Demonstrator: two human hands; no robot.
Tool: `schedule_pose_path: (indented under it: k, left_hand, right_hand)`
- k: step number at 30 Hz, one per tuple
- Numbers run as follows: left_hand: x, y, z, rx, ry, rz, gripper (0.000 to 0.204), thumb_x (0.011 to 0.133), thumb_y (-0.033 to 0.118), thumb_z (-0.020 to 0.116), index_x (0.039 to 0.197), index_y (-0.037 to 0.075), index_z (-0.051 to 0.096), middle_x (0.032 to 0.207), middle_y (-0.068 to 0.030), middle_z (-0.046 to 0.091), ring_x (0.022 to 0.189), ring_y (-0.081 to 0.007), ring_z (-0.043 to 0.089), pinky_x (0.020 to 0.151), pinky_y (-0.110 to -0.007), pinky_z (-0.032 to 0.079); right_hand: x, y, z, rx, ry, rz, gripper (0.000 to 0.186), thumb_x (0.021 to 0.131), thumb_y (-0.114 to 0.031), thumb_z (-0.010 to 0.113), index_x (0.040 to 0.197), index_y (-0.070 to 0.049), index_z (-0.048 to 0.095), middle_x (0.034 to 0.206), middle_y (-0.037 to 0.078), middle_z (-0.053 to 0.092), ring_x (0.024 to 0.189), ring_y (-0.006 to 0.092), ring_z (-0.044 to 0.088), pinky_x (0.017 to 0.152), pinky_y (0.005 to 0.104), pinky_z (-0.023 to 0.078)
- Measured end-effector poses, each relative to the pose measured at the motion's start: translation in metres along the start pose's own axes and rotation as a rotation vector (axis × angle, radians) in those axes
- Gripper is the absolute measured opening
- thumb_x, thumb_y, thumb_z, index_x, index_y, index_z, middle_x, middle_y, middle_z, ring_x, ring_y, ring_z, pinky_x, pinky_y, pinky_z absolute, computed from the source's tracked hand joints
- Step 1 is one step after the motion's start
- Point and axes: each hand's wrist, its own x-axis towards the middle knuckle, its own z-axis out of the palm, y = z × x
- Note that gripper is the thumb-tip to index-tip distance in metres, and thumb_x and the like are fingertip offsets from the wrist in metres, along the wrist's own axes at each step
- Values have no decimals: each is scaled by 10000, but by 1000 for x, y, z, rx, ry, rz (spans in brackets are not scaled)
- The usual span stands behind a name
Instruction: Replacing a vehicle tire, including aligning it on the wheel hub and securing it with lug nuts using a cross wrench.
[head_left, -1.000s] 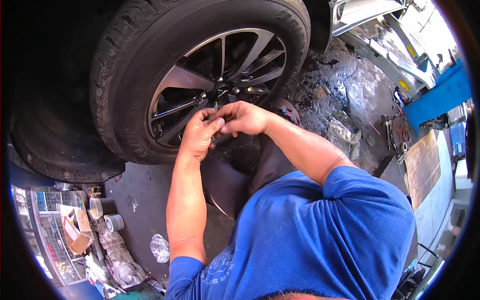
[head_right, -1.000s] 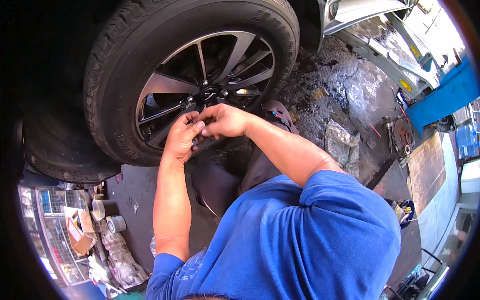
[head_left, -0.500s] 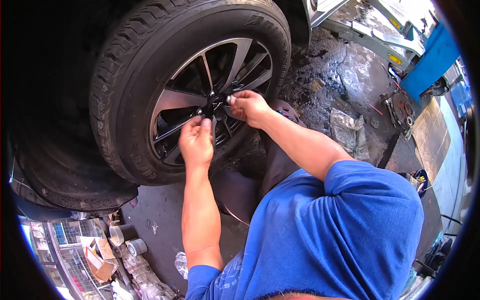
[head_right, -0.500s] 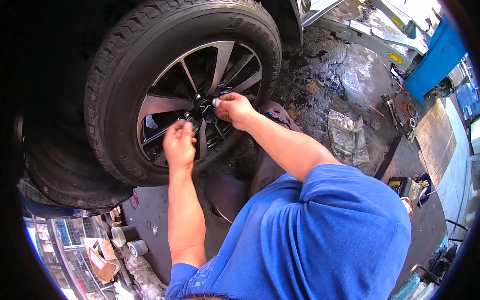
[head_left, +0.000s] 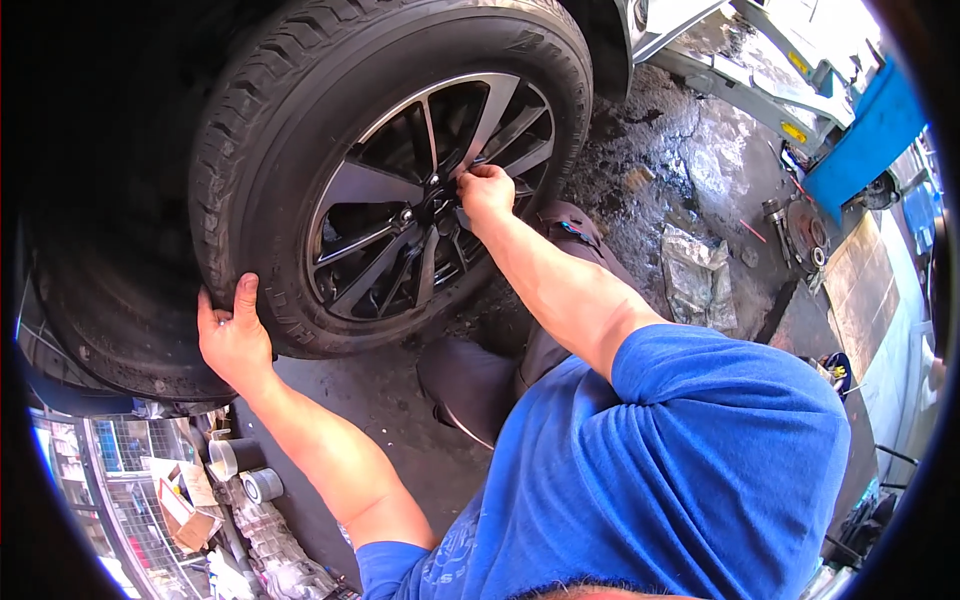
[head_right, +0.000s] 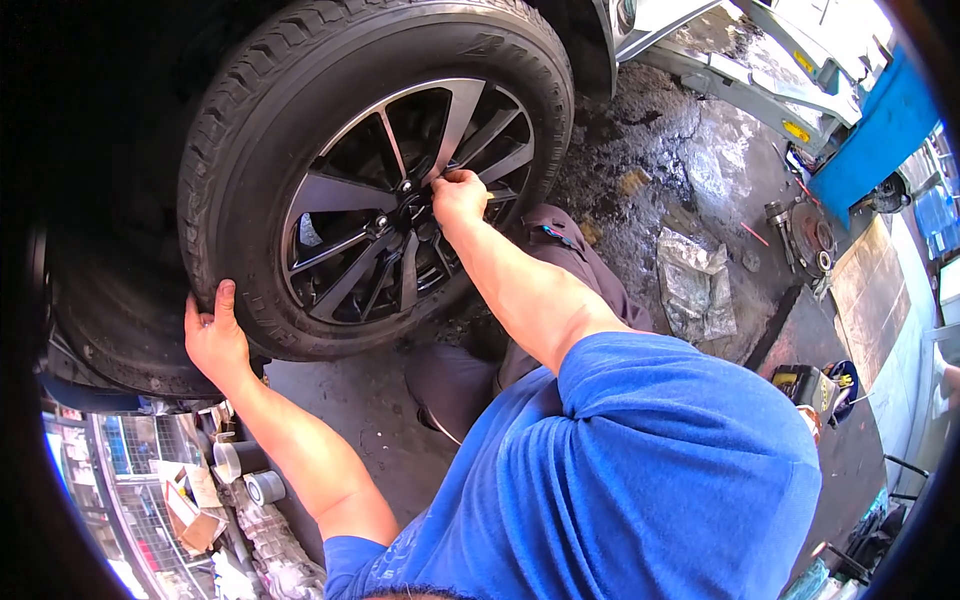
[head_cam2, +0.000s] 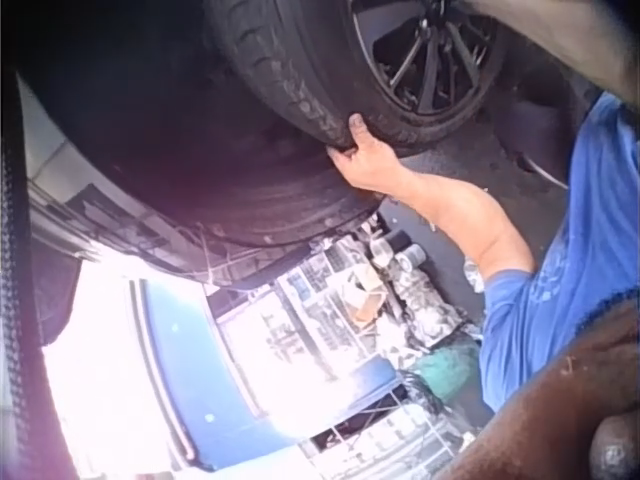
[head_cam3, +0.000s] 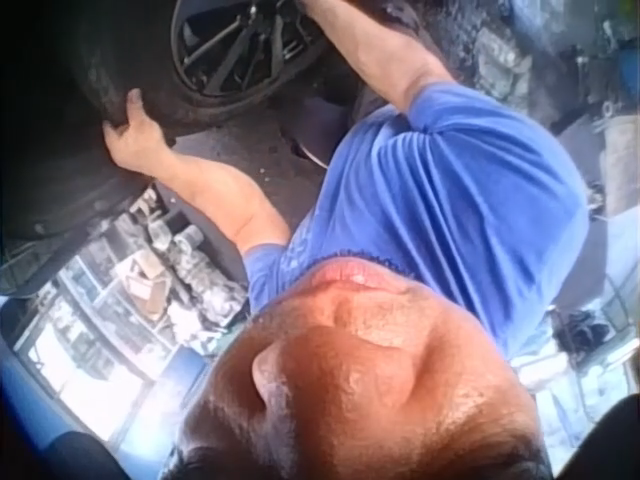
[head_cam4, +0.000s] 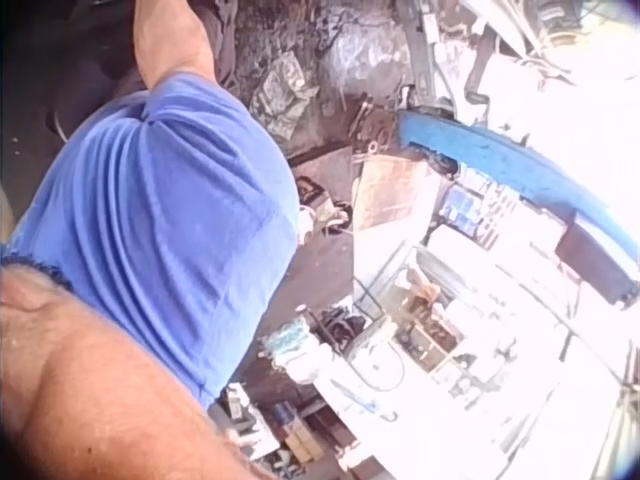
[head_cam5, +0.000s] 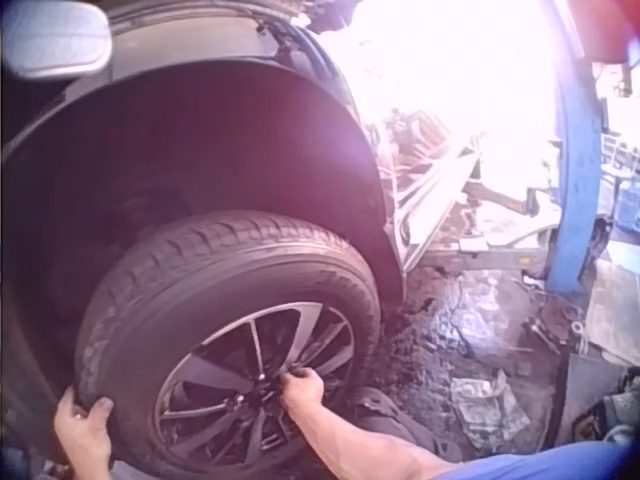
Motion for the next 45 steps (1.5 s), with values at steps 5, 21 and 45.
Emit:
schedule_pose_path:
  k: [5, 21, 45]
  left_hand:
    - [17, -1, -6, -200, -161, 153, 613, 734, 378, 836, 1124, -54, 645, 840, -87, 699, 741, -131, 575, 778, -260, 457]
    - [19, -5, -7, -296, -190, 64, 526, 760, 333, 824, 1126, -7, 661, 674, 18, 576, 611, -72, 429, 669, -222, 404]
    - [19, -15, -1, -204, -105, 61, 601, 747, 398, 821, 1150, -12, 645, 650, 6, 558, 615, -89, 467, 654, -240, 414]
  right_hand:
    - [6, 11, 1, -30, -16, -55, 185, 812, -3, 655, 985, 48, 615, 821, 101, 661, 660, 165, 627, 606, 286, 525]
    - [-8, -11, -7, 4, -117, 111, 196, 884, -101, 614, 1017, 42, 597, 820, 118, 656, 644, 171, 635, 537, 290, 523]
    - [2, -20, -12, 268, -271, 632, 293, 910, -331, 508, 750, -86, 512, 592, 18, 455, 493, 171, 475, 430, 326, 346]
